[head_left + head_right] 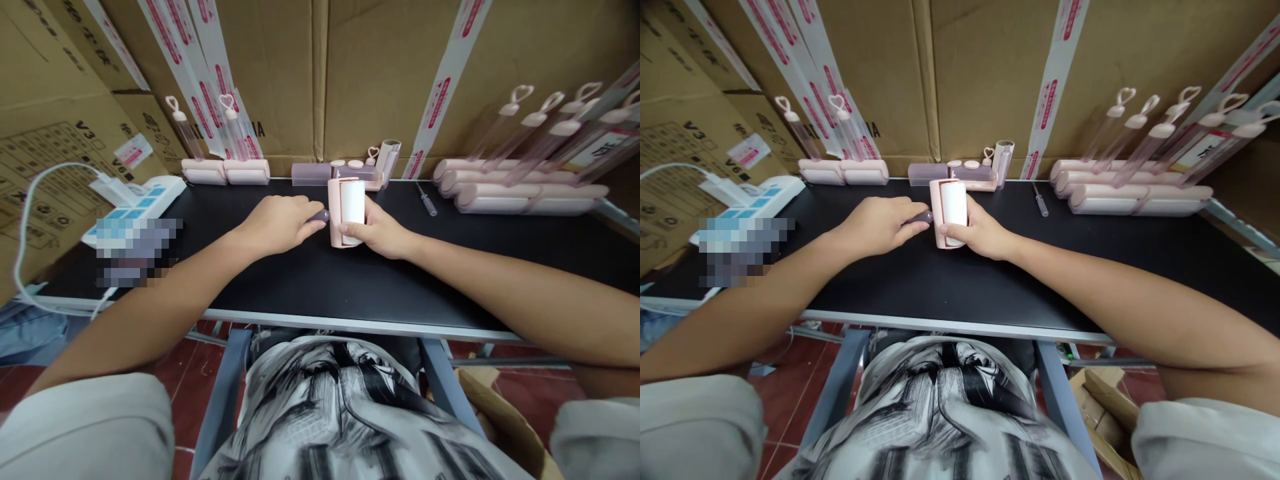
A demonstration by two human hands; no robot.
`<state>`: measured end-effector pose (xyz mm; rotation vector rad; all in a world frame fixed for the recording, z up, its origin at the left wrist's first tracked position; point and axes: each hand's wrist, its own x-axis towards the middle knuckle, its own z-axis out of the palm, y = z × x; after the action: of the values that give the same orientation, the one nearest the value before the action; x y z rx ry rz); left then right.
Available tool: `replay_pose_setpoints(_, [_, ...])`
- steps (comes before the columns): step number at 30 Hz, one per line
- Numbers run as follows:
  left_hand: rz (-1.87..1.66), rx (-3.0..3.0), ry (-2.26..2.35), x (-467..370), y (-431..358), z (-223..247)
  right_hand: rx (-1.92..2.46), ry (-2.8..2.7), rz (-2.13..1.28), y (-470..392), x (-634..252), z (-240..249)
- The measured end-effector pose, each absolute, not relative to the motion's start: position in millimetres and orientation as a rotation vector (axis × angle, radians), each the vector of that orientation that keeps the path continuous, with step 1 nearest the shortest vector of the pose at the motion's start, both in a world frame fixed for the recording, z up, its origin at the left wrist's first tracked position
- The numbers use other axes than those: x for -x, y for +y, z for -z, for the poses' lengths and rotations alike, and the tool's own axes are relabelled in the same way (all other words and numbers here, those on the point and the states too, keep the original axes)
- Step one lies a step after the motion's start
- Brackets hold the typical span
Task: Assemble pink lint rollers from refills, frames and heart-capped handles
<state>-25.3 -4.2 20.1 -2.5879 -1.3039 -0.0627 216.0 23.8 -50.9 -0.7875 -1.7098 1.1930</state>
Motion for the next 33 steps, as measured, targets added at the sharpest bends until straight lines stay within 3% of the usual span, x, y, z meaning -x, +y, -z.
replay_pose_setpoints(18, [0.094,2.647,-1.237,27.1,0.7,-12.5,0.754,-1.713,-1.165,23.8,-216.4,53.5])
replay_pose_setpoints(23, [0.168,2.689,-1.281,28.0,2.6,-16.8,0.786,-1.573,-1.292,22.8,-211.8,53.0])
replay_pose_setpoints(26, [0.385,2.580,-1.330,38.0,8.3,-24.4,0.780,-1.396,-1.400,23.1,-209.1,51.7])
replay_pose_setpoints(29, [0.851,2.411,-1.425,53.1,21.6,-27.8,0.738,-1.234,-1.438,25.5,-209.2,49.5])
replay_pose_setpoints(33, [1.268,2.532,-1.794,54.0,36.7,-17.1,0.664,-1.153,-1.455,25.9,-210.2,47.1])
